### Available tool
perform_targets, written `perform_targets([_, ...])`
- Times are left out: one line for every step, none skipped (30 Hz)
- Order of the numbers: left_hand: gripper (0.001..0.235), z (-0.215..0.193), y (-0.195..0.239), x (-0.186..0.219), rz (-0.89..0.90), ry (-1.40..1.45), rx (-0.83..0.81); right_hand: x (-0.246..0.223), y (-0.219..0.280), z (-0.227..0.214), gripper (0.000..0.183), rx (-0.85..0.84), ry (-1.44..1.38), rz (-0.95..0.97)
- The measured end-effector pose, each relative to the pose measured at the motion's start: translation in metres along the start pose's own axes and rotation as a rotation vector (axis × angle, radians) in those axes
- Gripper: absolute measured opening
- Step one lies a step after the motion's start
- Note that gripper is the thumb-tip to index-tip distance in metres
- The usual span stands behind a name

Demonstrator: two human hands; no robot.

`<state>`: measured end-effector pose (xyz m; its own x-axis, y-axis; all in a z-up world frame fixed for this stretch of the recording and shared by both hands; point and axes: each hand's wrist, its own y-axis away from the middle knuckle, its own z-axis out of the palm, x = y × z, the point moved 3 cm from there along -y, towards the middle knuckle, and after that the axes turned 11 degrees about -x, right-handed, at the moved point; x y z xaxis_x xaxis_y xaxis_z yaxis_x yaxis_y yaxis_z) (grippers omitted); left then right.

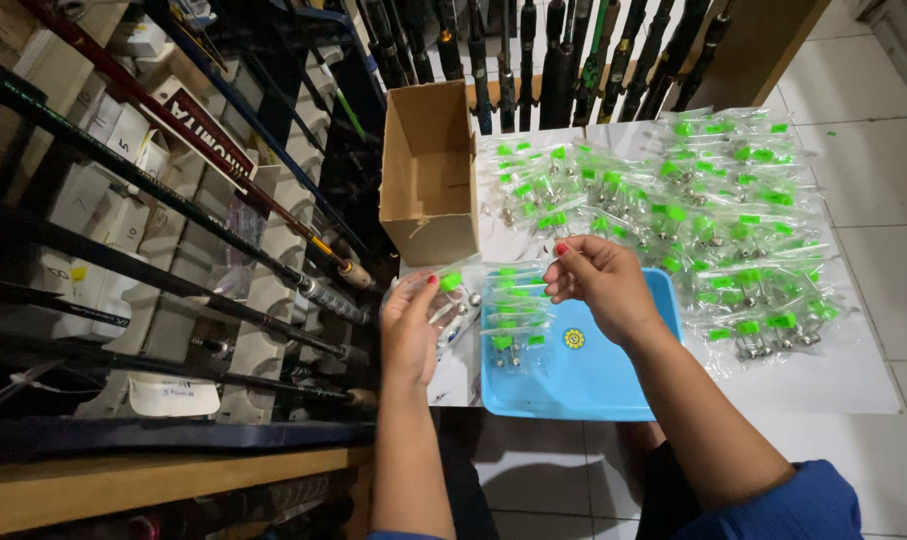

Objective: The person places small green fishing lures into clear plastic bags and arranges them in a blue tray. The person then picks up the packaged lures from the tray and places them onto a white table surface.

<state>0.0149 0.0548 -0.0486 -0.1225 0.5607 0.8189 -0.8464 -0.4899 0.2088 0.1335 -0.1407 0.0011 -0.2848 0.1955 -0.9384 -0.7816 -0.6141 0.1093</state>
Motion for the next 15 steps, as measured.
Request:
perform_targets([0.018, 0.002, -0.001, -0.003, 0.0, 0.001, -0.002, -0.001, 0.001, 0.002, 0.016, 0.001, 0.001, -0.001])
perform_targets([0.016, 0.005, -0.002, -0.006, -0.017, 0.005, 0.003, -0.003, 0.001, 0.003, 0.016, 0.018, -0.005, -0.007])
perform_targets([0.014, 0.007, -0.003, -0.009, -0.033, 0.009, 0.007, -0.004, 0.002, 0.004, 0.017, 0.035, -0.01, -0.012])
perform_targets([0.014, 0.011, -0.003, -0.01, -0.033, 0.011, 0.007, -0.006, 0.002, 0.006, 0.017, 0.035, -0.008, -0.012])
perform_targets([0.015, 0.014, -0.003, -0.012, -0.046, 0.006, 0.01, -0.009, 0.003, 0.007, 0.017, 0.056, 0.007, -0.026])
perform_targets([0.016, 0.017, -0.003, -0.014, -0.059, 0.001, 0.013, -0.011, 0.005, 0.008, 0.016, 0.078, 0.021, -0.039])
perform_targets([0.016, 0.02, -0.002, -0.014, -0.059, 0.002, 0.013, -0.011, 0.004, 0.007, 0.016, 0.078, 0.022, -0.039])
perform_targets([0.016, 0.023, -0.001, -0.015, -0.072, 0.008, 0.022, -0.011, 0.005, 0.006, 0.016, 0.093, 0.032, -0.046])
perform_targets([0.015, 0.026, -0.001, -0.016, -0.084, 0.014, 0.032, -0.011, 0.005, 0.004, 0.016, 0.108, 0.042, -0.053])
perform_targets([0.015, 0.027, -0.001, -0.019, -0.086, 0.015, 0.031, -0.011, 0.005, 0.004, 0.016, 0.109, 0.043, -0.053])
perform_targets([0.015, 0.028, -0.002, -0.021, -0.072, 0.019, 0.017, -0.012, 0.006, 0.004, 0.015, 0.125, 0.019, -0.072])
perform_targets([0.014, 0.03, -0.003, -0.024, -0.059, 0.022, 0.004, -0.012, 0.006, 0.003, 0.014, 0.142, -0.005, -0.091])
perform_targets([0.014, 0.034, -0.002, -0.024, -0.06, 0.022, 0.003, -0.008, 0.004, -0.001, 0.014, 0.144, -0.005, -0.091])
perform_targets([0.013, 0.037, -0.001, -0.025, -0.045, 0.015, -0.006, -0.004, 0.002, -0.005, 0.016, 0.137, -0.007, -0.128])
perform_targets([0.012, 0.041, -0.001, -0.025, -0.03, 0.007, -0.014, -0.001, 0.0, -0.009, 0.02, 0.13, -0.009, -0.166])
